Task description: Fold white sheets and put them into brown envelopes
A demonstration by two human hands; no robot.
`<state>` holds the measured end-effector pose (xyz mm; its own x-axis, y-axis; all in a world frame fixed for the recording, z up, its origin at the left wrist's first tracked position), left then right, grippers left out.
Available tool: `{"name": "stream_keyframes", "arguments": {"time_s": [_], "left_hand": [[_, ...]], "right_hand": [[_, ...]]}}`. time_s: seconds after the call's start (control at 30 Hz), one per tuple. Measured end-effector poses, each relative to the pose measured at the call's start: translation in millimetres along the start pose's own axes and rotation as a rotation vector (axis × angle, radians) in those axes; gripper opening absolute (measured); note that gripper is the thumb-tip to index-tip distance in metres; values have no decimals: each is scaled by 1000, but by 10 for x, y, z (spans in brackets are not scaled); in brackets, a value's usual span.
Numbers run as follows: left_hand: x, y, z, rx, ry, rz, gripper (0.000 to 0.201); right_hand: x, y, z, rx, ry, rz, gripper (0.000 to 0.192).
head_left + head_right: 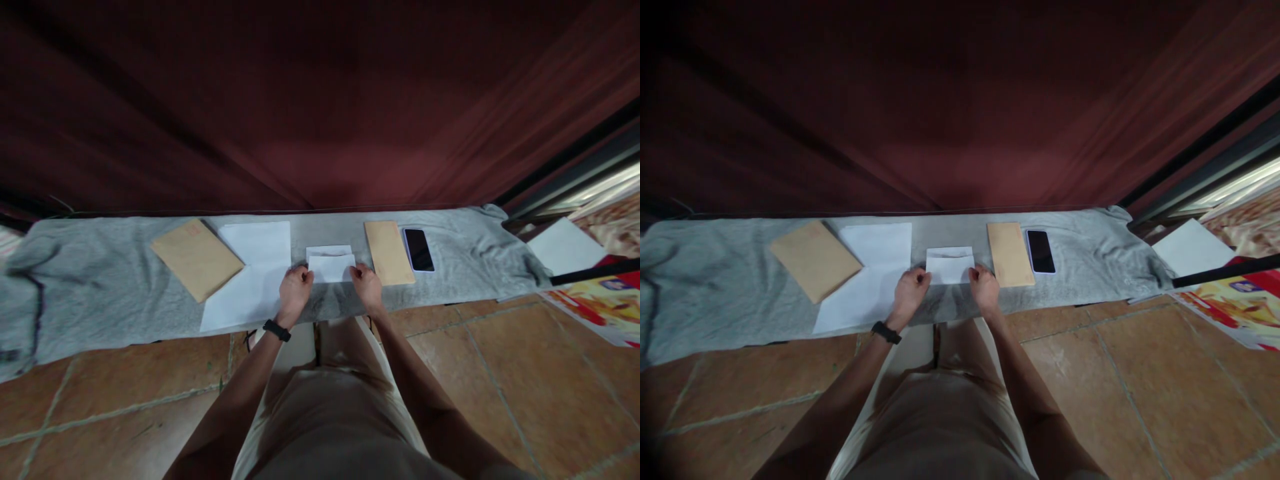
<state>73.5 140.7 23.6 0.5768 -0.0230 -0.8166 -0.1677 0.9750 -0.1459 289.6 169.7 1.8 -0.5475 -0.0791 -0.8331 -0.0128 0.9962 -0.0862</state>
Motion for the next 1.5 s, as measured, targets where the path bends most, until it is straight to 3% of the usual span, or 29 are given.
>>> {"name": "stream_keyframes", "arguments": {"time_s": [0.27,0.53,1.03,1.5], "left_hand": [[-20,46,129,-62,262,-64,25],[-46,150,166,-228,280,-172,32],[-36,247,171,-321,235,-123,35],[9,269,155,-269,291,-94,38]], "right_hand": [[-82,108,-127,149,-226,-157,31],[-111,168,-222,157,-294,-165,32],[-130,238,-320,170,-357,-157,33],[-91,275,-371,165,-442,-123,38]]}}
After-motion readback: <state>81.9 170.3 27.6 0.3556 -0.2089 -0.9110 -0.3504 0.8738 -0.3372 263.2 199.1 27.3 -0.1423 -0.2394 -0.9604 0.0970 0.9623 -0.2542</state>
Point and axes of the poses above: each hand's wrist, its own y-axis towards the middle knuckle, its own x-axis out of the palm, z = x × y, the point moved 2 cm from there along y, towards the middle knuckle, and after that the axes turned 9 degrees about -z, right-handed, at the moved point
